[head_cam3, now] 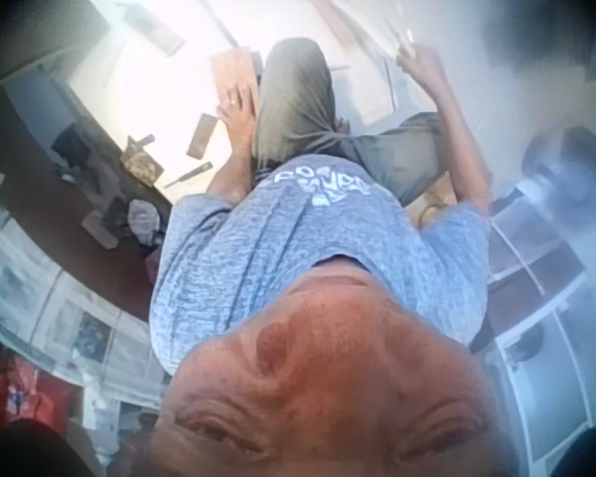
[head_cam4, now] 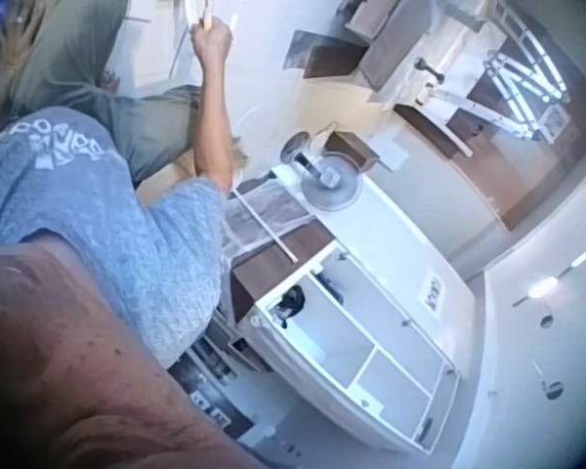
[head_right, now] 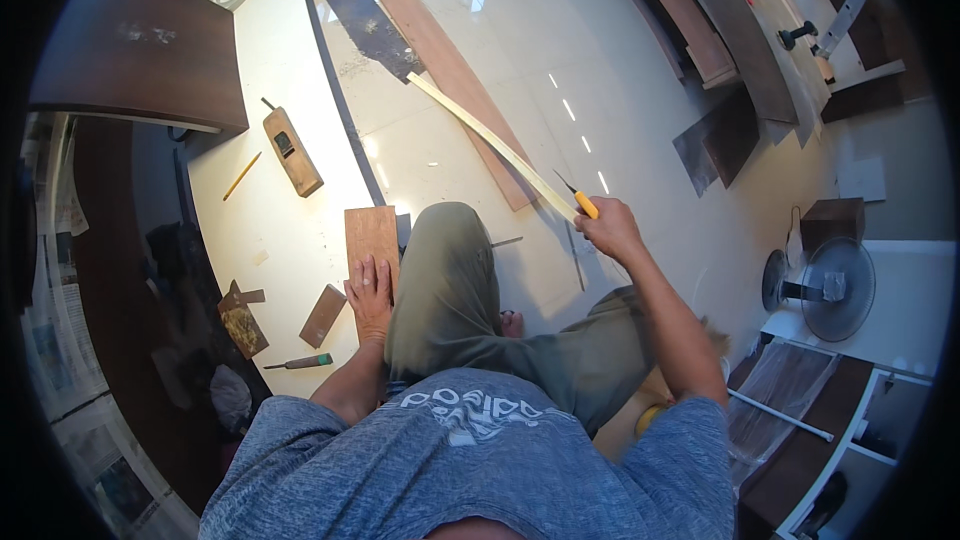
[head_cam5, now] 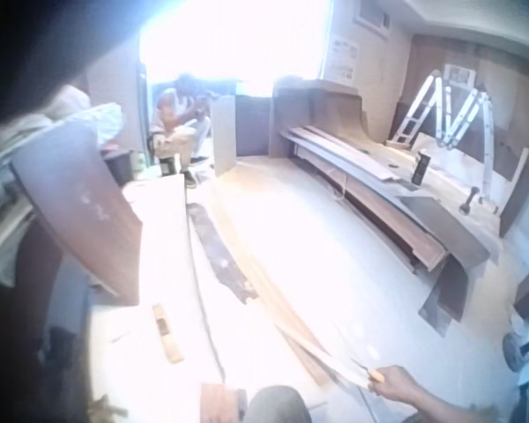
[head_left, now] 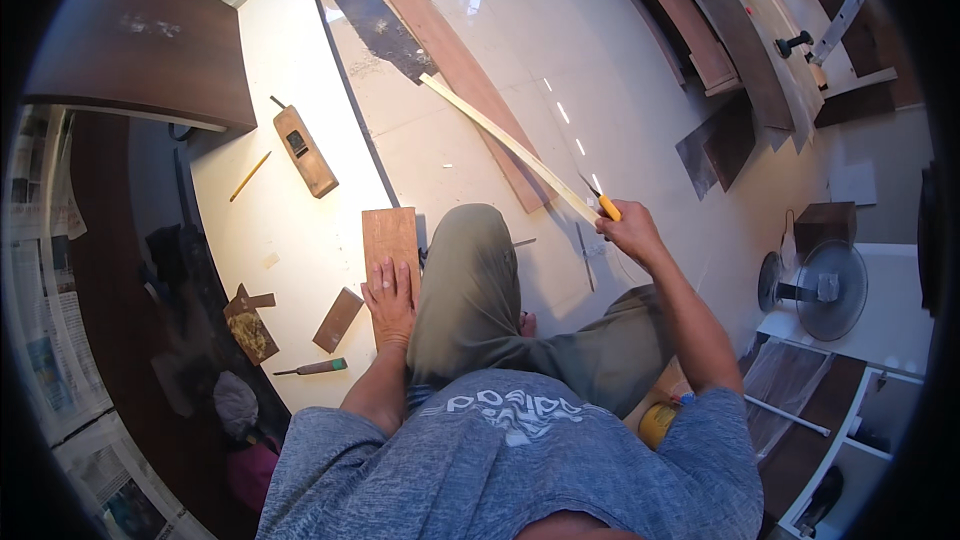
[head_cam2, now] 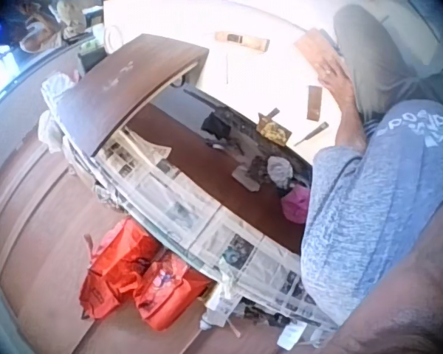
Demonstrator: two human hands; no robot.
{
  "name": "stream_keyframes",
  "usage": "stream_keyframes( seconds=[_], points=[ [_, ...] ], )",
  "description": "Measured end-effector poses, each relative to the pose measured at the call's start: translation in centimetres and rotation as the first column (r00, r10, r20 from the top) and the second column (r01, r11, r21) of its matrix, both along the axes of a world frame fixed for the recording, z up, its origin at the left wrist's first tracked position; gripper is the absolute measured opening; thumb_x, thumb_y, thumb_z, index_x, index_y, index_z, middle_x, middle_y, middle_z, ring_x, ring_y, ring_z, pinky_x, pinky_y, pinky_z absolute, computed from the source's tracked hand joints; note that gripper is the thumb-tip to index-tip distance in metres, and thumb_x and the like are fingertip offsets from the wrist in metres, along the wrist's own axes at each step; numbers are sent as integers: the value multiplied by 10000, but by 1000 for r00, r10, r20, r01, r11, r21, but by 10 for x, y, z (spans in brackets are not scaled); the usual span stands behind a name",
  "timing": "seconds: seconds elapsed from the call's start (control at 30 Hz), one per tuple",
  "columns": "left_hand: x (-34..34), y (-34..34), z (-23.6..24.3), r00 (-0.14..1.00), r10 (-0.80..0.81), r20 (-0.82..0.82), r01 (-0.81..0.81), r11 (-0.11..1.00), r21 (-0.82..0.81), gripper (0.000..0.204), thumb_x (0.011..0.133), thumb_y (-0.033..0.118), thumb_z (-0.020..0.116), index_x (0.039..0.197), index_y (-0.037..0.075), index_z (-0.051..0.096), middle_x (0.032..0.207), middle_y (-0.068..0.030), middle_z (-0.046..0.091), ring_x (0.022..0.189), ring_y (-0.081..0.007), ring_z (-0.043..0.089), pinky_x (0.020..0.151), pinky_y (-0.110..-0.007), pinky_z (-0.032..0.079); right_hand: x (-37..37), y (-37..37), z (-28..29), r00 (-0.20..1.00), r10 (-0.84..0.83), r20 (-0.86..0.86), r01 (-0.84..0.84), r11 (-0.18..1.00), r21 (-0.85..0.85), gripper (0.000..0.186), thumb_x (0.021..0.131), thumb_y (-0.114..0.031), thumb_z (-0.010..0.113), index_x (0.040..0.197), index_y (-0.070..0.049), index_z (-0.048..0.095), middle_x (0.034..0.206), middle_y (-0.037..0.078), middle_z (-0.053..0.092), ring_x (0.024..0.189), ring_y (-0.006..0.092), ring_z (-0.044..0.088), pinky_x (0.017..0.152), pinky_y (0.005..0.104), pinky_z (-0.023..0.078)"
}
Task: The person sits on the floor and uses a utility knife to cut small rectangular pieces from a long wooden strip. They repeatedly measure the strip with a pencil and cut off sections, placing the cut pieces aside. The person also retrieves a long white strip from a shelf and returns to cutting the wooden strip.
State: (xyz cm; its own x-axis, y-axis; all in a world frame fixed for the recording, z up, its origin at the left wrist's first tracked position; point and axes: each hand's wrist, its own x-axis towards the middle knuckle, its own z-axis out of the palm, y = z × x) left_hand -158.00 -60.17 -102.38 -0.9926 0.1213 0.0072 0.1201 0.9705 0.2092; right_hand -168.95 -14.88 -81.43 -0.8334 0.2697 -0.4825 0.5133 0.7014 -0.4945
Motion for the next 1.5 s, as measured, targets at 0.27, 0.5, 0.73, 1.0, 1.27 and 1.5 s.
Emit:
stream_keyframes(
  seconds=[0.27, 0.5, 0.73, 1.0, 1.27, 1.5],
  points=[
    [2, -3, 6, 997, -33, 63, 38, 997, -67, 688, 1064, 387, 433, 1699, 223, 228, 1791, -99, 135, 1643, -337, 149, 1268, -680, 155, 4, -11, 61, 999, 15, 52, -13, 999, -39, 222, 890, -144, 717, 1045, 8, 763, 827, 111, 769, 737, 193, 737, 728, 355, 573],
    [6, -7, 8, 999, 22, 39, -20, 999, -41, 669, 1049, 373, 473, 1666, 173, 311, 1771, -112, 203, 1634, -350, 179, 1275, -678, 144, 13, -12, 83, 1000, 0, -26, -7, 963, -269, 191, 910, -106, 706, 1022, 47, 727, 809, 87, 719, 730, 144, 675, 711, 323, 550],
    [-17, -34, 65, 995, 39, -91, -36, 998, 43, 628, 982, 300, 665, 1557, 100, 507, 1665, -176, 407, 1583, -408, 288, 1267, -674, 141, 39, 16, 98, 995, -97, -32, 78, 923, -378, 142, 963, -75, 714, 1049, 36, 698, 860, 64, 697, 759, 125, 641, 719, 292, 536],
    [-204, 125, 99, 917, -131, -377, 265, 907, 328, 604, 959, 206, 713, 1479, -43, 533, 1512, -303, 542, 1444, -482, 467, 1219, -548, 352, 54, 45, 127, 860, -417, -296, 134, 742, -657, 262, 981, -165, 772, 1128, 41, 705, 925, 86, 723, 813, 126, 668, 757, 280, 555],
    [-289, 264, -26, 889, -398, 226, 403, 915, 24, 891, 1071, 576, 441, 1634, -88, 252, 1715, -316, 224, 1611, -465, 179, 1294, -575, 201, 74, 63, 142, 709, -592, -384, 345, 766, -543, 294, 987, -168, 768, 1186, 41, 715, 938, 99, 742, 868, 145, 712, 789, 289, 575],
    [-148, 309, -42, 418, -817, 398, 832, 520, 194, 1013, 988, 659, 532, 1621, -87, 270, 1661, -357, 301, 1576, -488, 251, 1305, -564, 178, 85, 82, 142, 638, -628, -445, 347, 751, -562, 310, 1007, -204, 745, 1198, 39, 719, 935, 106, 750, 836, 142, 712, 751, 266, 575]
  ],
)
